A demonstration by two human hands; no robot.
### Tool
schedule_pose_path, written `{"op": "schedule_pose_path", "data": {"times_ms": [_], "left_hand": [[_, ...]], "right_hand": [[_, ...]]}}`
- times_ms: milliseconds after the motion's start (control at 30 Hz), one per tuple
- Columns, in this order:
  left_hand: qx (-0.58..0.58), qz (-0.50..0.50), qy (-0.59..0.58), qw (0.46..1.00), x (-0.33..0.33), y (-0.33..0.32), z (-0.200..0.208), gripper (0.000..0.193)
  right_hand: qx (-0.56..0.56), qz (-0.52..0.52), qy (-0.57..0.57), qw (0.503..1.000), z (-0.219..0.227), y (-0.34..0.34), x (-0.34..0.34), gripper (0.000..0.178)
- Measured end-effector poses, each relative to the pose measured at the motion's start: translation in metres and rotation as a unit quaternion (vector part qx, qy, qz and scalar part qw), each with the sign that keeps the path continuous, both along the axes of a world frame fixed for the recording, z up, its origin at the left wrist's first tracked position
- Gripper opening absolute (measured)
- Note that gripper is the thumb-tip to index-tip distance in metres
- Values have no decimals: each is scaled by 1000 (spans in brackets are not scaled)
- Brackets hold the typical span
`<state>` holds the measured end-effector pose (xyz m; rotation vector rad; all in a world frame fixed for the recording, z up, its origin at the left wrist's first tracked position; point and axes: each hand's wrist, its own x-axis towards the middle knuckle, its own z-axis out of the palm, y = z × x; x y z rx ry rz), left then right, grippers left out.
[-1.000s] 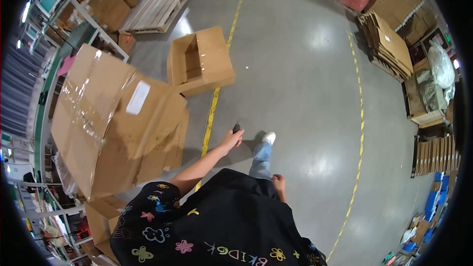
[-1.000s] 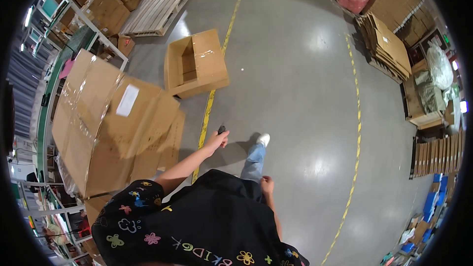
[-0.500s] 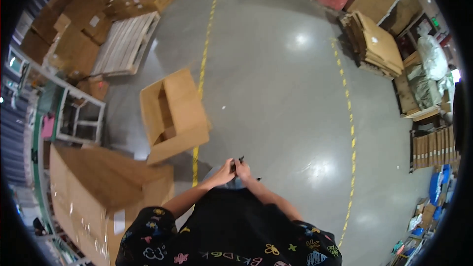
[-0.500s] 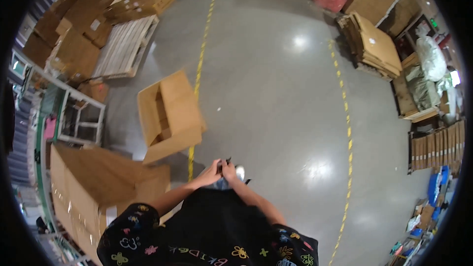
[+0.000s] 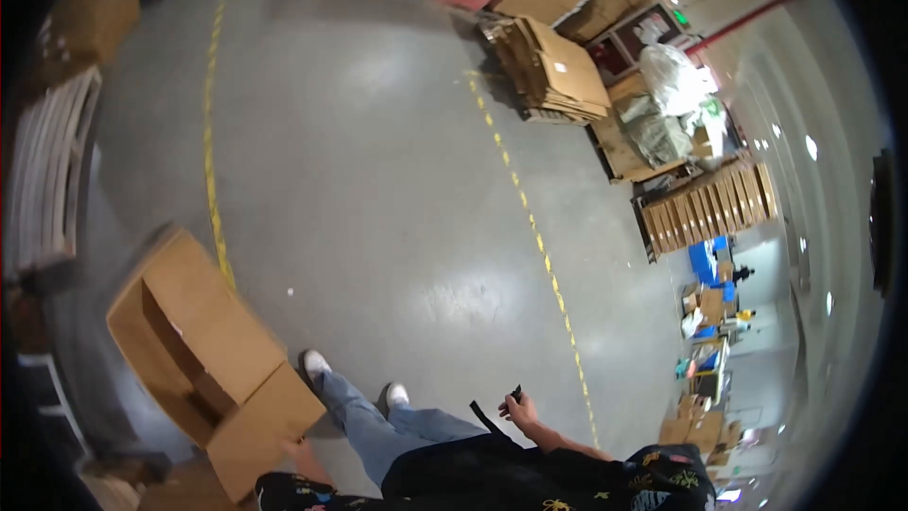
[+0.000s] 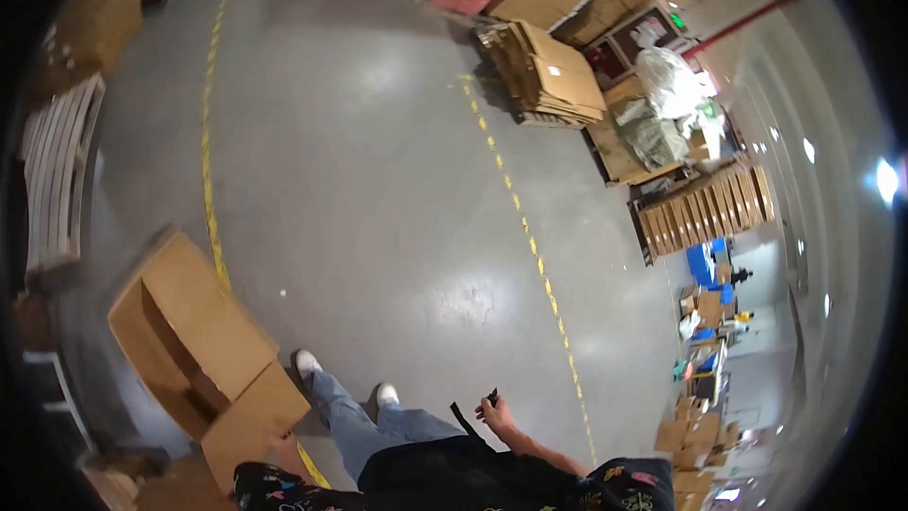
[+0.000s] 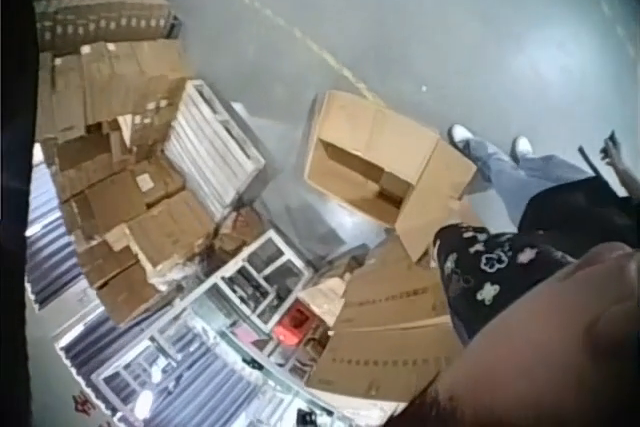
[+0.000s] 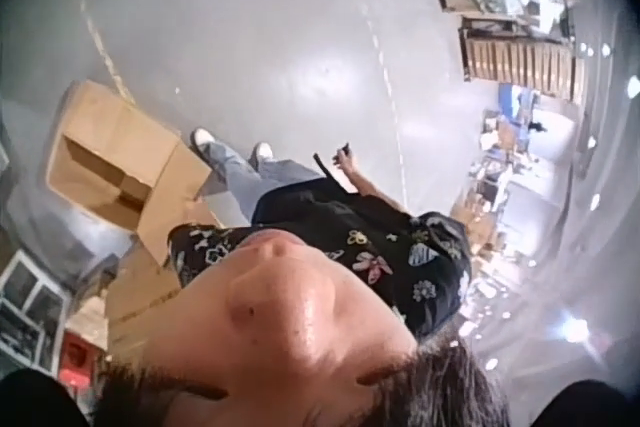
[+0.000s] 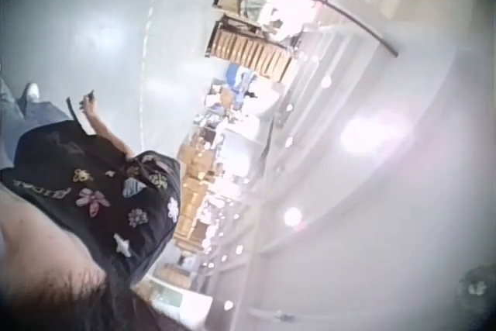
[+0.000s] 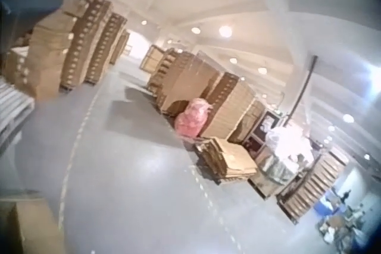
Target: Assembling electronic components into plastic housings using an electric screwdriver and packing them into cardboard boxes.
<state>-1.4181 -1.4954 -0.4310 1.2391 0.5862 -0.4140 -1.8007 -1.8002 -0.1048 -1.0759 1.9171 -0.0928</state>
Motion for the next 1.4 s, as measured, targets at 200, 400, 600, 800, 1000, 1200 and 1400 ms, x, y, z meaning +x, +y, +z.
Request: {"op": "schedule_pose_path", "data": {"times_ms": [200, 400, 600, 800, 1000, 1200, 1400], "left_hand": [[-148, 152, 150, 966, 91, -31, 17, 39], [-110, 149, 123, 975, 178, -90, 93, 34], [-83, 210, 1, 974, 210, -217, 270, 20], [-65, 144, -175, 972, 263, -409, 455, 24], [30, -174, -414, 893, 182, -621, 562, 25], [90, -470, -514, 711, -8, -800, 529, 22], [66, -881, -452, 122, -127, -824, 355, 50]], "right_hand": [[14, 14, -62, 998, 9, -3, 50, 17], [10, -24, -143, 989, -24, -54, 62, 18], [57, -96, -211, 971, -112, -128, 62, 21], [7, -144, -230, 963, -123, -226, 74, 23], [55, -185, -301, 934, -134, -339, 90, 26], [37, -81, -425, 901, -78, -406, 165, 20], [20, -15, -383, 924, -73, -414, 133, 19]]}}
